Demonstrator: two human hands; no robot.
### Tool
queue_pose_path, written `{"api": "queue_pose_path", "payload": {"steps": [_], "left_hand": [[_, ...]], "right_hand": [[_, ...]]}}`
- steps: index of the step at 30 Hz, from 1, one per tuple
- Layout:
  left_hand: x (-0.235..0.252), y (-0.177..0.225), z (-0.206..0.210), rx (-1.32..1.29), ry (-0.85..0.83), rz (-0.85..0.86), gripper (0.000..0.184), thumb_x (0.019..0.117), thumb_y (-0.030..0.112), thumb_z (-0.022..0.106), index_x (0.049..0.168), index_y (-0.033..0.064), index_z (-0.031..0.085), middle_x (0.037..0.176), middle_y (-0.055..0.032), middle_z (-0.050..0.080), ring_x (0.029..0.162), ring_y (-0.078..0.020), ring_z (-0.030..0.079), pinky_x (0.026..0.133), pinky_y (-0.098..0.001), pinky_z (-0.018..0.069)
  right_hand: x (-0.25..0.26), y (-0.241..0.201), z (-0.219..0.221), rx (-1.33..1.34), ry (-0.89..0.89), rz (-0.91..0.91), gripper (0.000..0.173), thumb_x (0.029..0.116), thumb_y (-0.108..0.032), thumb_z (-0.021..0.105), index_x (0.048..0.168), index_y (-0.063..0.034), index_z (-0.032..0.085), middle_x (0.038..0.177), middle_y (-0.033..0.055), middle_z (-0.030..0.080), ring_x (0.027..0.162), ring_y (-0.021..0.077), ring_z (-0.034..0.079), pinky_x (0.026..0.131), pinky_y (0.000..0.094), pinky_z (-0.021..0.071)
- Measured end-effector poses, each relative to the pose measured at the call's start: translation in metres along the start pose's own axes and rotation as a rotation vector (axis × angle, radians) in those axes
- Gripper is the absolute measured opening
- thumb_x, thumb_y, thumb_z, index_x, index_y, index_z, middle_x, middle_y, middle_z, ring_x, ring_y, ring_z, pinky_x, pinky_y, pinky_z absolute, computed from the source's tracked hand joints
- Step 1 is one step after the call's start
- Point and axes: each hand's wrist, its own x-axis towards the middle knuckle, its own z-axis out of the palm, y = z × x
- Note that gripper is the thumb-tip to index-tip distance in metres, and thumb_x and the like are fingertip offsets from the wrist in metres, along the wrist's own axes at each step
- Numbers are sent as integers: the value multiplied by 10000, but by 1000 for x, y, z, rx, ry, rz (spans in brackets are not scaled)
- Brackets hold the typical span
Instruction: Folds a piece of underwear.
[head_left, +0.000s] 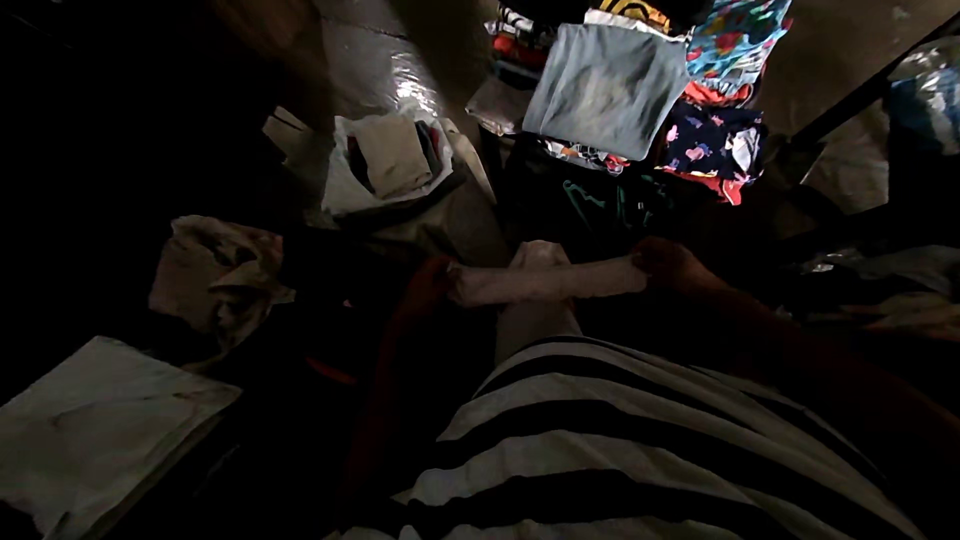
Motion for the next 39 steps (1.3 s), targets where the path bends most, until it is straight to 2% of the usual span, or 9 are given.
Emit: {"api": "queue_pose_path", "payload": {"steps": [13,15,18,21,23,25,35,37,39], "left_hand": [[84,-22,24,-223,33,8,282,1066,147,505,1286,-29,518,995,-129,618,834,-119,607,783,-332,544],[86,-25,34,-158,5,-56,341,1085,213,495,1352,2,494,1101,-193,635,923,-229,637,835,-429,547],[89,-26,53,44,-45,-121,506,1083,232,517,1533,43,382,1455,-268,518,1273,-423,570,1045,-586,473],[69,-7,73,93,41,18,565,1080,218,494,1589,47,316,1649,-219,269,1485,-378,350,1187,-541,336],[50,2,95,105,72,180,602,1031,279,555,1565,57,389,1660,-175,276,1525,-310,292,1232,-494,293],[38,17,114,137,-33,200,637,1005,350,612,1535,41,436,1620,-192,350,1510,-301,324,1238,-447,291],[42,26,133,295,-162,249,661,1021,405,575,1590,134,377,1674,-218,206,1543,-395,218,1244,-543,233],[40,33,135,305,-172,233,684,1019,441,571,1595,136,366,1674,-222,204,1546,-398,206,1252,-546,210],[39,40,139,310,-181,218,698,1018,470,558,1599,139,358,1673,-230,201,1546,-410,197,1251,-558,200]], "right_hand": [[68,18,-1,9,80,42,285,1066,-143,538,1296,21,577,1163,242,652,1002,327,665,894,532,542],[74,20,4,-59,86,133,319,1071,-171,543,1333,10,562,1201,261,646,1036,380,665,917,569,530],[76,28,22,-235,39,135,444,1040,-207,604,1435,-33,497,1318,232,620,1159,385,640,980,584,511],[58,8,48,-411,-93,-166,627,978,-299,683,1519,-70,462,1547,194,457,1437,361,428,1177,547,357],[47,-9,69,-433,-134,-314,792,922,-382,736,1570,-80,394,1644,185,317,1521,339,305,1242,496,289],[30,-50,80,-425,-210,-243,781,991,-351,669,1592,-8,305,1664,265,206,1537,395,250,1250,480,252],[29,-46,88,-369,-223,-264,575,1049,-246,563,1503,74,412,1564,322,374,1466,411,391,1202,444,343],[21,-51,86,-287,-219,-197,599,1053,-220,570,1545,47,358,1602,281,336,1492,366,357,1213,436,322],[14,-59,84,-144,-184,-131,545,1054,-147,555,1532,39,372,1528,242,453,1402,316,465,1148,452,390]]}}
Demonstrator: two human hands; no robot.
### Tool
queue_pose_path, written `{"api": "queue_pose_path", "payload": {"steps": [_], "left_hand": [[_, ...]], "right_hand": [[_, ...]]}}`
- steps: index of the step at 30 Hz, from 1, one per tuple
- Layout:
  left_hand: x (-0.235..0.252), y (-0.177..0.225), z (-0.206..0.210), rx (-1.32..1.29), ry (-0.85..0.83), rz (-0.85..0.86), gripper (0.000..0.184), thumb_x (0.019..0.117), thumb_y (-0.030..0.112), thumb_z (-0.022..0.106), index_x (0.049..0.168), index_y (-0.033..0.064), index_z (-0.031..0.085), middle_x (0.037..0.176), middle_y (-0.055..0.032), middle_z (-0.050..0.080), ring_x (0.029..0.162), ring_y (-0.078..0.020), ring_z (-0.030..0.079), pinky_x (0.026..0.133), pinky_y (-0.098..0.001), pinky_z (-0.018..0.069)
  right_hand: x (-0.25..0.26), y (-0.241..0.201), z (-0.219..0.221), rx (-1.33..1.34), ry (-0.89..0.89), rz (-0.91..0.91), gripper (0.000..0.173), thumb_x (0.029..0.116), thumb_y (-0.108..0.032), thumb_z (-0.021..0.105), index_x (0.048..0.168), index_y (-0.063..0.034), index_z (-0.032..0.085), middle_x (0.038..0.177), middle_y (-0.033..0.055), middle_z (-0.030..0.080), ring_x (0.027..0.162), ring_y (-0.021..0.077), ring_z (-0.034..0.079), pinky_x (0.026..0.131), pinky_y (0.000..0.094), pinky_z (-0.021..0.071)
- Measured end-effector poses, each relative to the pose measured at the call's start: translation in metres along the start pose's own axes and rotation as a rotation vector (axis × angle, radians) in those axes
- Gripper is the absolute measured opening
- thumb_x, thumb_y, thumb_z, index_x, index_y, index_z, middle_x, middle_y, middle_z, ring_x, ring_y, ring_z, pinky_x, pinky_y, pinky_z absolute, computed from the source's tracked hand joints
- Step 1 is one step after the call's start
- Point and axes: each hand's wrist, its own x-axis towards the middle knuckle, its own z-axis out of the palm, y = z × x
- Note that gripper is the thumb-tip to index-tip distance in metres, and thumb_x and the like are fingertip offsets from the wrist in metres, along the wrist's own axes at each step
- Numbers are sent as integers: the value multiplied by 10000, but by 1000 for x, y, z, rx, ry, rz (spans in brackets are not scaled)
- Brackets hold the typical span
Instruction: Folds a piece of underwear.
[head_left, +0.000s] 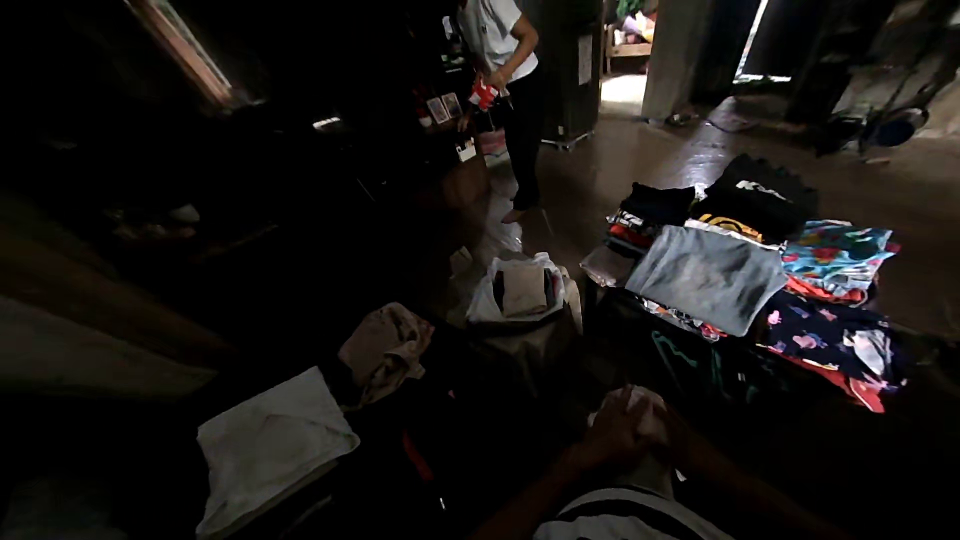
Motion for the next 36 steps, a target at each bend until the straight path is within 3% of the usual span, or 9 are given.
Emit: {"api": "queue_pose_path", "payload": {"steps": [8,12,15,18,22,24,27,32,36], "left_hand": [[3,66,-7,29,-88,-151,668,1063,579,359,1636,253,254,1693,-184,173,1518,-477,220,1155,-734,222],[-2,96,-15,-372,68,86,649,1097,303,431,1610,-19,196,1643,-282,236,1498,-385,329,1222,-514,290],[-9,95,-12,-435,209,83,614,1085,438,426,1574,71,365,1401,-199,592,1210,-253,631,1014,-453,522],[-22,94,-20,-724,255,105,500,1105,252,389,1519,-28,401,1402,-138,591,1261,-141,580,1101,-328,452],[-16,87,-23,-1538,327,145,387,1043,435,482,1199,115,636,941,-7,733,825,-82,705,731,-287,601],[-17,85,-33,-1625,328,224,400,1029,510,495,1204,185,651,1030,8,738,932,-105,713,812,-337,611],[-21,88,-49,-1677,278,363,461,1041,535,426,1350,228,576,1265,0,674,1187,-165,630,1008,-433,531],[-24,101,-49,-1803,214,352,463,990,552,515,1281,208,618,1194,-45,704,1116,-205,672,945,-456,567],[-17,100,-33,-1802,166,216,498,1000,555,466,1296,178,600,1197,-69,696,1121,-221,665,957,-468,559]], "right_hand": [[5,31,-7,-197,209,23,544,1027,-144,575,1537,-42,418,1364,264,603,1239,418,609,1070,574,465],[-15,11,-14,27,375,-98,572,1049,-140,517,1575,-6,336,1434,261,557,1299,364,581,1110,526,445],[-25,-10,-12,64,433,-236,625,1059,-153,489,1598,32,233,1582,251,390,1423,299,465,1182,418,387],[-40,-38,-16,-160,375,-239,710,1057,-221,508,1611,47,156,1643,305,227,1506,426,314,1223,514,308],[-58,-45,-9,-278,424,-477,582,1012,-211,597,1541,-33,431,1620,285,298,1484,461,332,1166,595,355],[-60,-35,-12,-260,561,-614,545,950,-185,683,1467,-90,539,1564,243,419,1426,455,421,1105,636,405],[-60,-11,-32,-74,650,-511,548,942,-161,686,1453,-35,531,1512,233,477,1374,422,475,1107,596,425],[-64,15,-45,900,250,-185,646,1051,-444,491,1590,-168,268,1355,123,607,1146,235,663,946,443,583],[-66,15,-34,1138,57,-260,446,1047,-350,513,1418,-107,467,1175,70,693,1061,196,690,936,424,592]]}}
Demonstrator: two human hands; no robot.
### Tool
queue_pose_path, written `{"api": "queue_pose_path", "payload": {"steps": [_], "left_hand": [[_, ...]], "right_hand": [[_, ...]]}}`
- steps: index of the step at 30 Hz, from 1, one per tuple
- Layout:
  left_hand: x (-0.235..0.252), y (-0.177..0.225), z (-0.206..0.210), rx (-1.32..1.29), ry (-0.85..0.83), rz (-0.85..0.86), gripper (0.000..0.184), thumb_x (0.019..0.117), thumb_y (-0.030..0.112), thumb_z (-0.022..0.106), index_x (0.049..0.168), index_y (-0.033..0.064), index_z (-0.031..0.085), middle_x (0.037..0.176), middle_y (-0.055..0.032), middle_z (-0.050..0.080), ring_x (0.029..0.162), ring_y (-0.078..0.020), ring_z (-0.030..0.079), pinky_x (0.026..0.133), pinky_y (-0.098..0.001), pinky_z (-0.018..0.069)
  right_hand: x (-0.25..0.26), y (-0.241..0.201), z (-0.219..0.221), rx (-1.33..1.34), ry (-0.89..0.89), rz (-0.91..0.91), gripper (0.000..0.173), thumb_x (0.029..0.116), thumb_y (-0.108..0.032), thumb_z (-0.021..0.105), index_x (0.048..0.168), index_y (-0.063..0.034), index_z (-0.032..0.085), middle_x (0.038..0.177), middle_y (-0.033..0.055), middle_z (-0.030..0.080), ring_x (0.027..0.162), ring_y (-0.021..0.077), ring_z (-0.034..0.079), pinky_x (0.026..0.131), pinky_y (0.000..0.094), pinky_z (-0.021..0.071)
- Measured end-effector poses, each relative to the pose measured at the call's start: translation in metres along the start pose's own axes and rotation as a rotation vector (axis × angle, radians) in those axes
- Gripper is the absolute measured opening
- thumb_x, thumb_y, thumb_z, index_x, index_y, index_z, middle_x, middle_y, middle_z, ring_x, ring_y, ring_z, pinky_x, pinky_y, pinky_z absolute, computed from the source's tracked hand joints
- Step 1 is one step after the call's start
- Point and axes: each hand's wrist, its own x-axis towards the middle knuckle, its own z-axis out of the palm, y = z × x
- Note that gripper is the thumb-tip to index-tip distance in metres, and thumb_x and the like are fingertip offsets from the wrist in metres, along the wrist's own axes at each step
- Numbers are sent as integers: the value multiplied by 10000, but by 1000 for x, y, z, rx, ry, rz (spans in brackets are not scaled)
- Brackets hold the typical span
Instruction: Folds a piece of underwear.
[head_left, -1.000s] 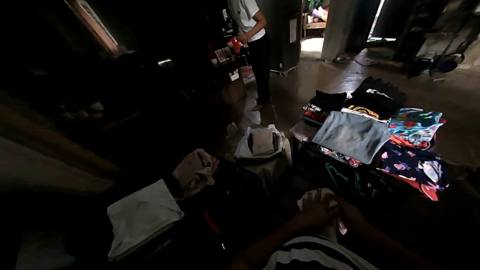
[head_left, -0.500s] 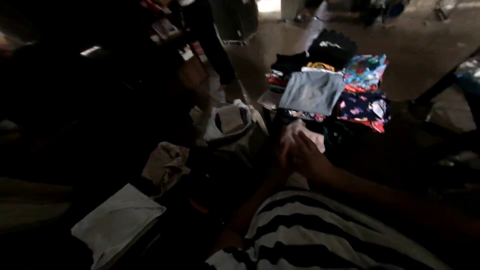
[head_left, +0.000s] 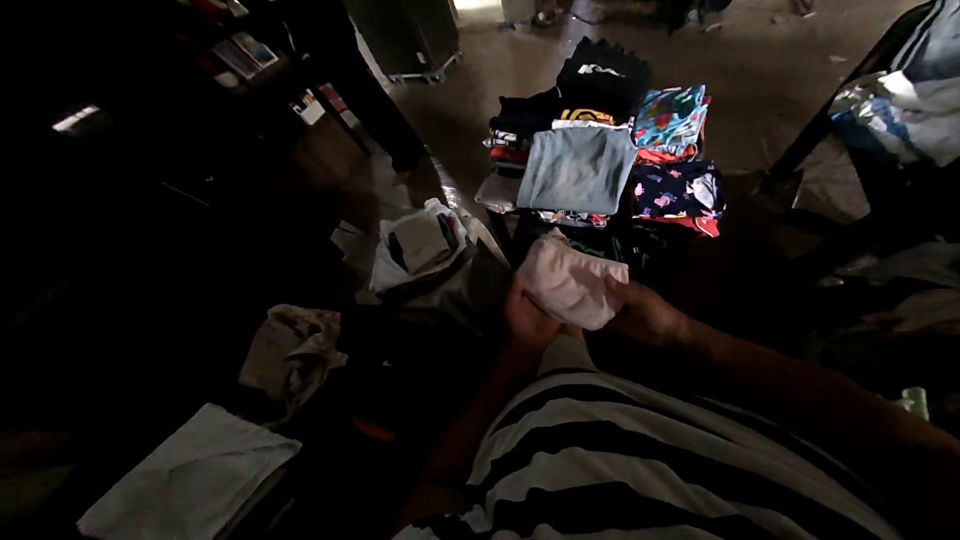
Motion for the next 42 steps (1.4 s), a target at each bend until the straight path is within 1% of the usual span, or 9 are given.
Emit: {"api": "queue_pose_path", "payload": {"steps": [3,7,13,19,22,27,30,33,42], "left_hand": [[3,-10,-11,-3,141,-101,589,1071,553,214,1316,142,556,1179,-92,685,1091,-229,667,924,-461,564],[-9,-21,-15,19,266,-378,742,1043,647,136,1346,87,516,1163,-161,676,1049,-293,683,866,-495,591],[-29,-51,-32,204,-5,-735,997,928,821,63,1456,86,481,1386,-192,606,1247,-360,612,1009,-533,520],[-25,-47,-11,98,98,-578,901,987,750,214,1426,6,473,1349,-171,627,1223,-296,628,998,-480,544],[-17,-47,-15,9,110,-358,606,1032,606,335,1330,125,552,1221,-105,680,1147,-265,657,972,-511,555],[-18,-43,-10,179,39,-235,711,992,714,297,1395,165,506,1266,-49,672,1185,-210,641,973,-501,550],[-21,-47,-9,368,57,-256,354,1093,352,319,1248,137,554,1093,9,715,1033,-116,695,913,-380,593],[-19,-48,-12,305,84,-270,338,1075,196,266,1141,129,591,1013,-5,740,965,-133,722,868,-379,611],[-44,-5,-62,152,520,-132,341,1084,295,329,1179,77,574,960,-104,715,851,-226,725,724,-432,625]], "right_hand": [[-5,-4,7,-46,143,62,279,1055,-100,492,1323,-27,516,1086,85,701,961,189,712,852,391,622],[-4,-4,4,-55,219,91,316,1058,-88,497,1363,-7,477,1117,124,689,965,217,717,838,405,628],[-4,-15,1,-56,238,-18,288,1064,-102,495,1339,-18,483,1063,111,689,918,193,709,833,384,615],[-13,-23,5,-210,190,28,307,1071,-161,516,1353,-40,511,1078,105,705,909,190,726,790,375,632],[-16,-19,-5,-231,163,26,325,1053,-156,552,1352,-35,520,1100,99,693,941,173,711,818,363,622],[-26,-14,-15,-420,155,43,359,1029,-137,600,1352,8,535,1141,139,671,966,163,695,866,363,607],[-33,-12,-20,-493,141,92,393,1023,-167,619,1363,9,531,1157,165,669,982,200,687,883,400,583],[-43,-22,-28,-713,136,140,450,1021,-219,641,1373,29,510,1162,213,649,993,283,668,883,473,554],[-115,-104,-100,-876,664,-87,352,1048,-325,582,1334,-123,616,1169,92,694,991,206,688,867,448,584]]}}
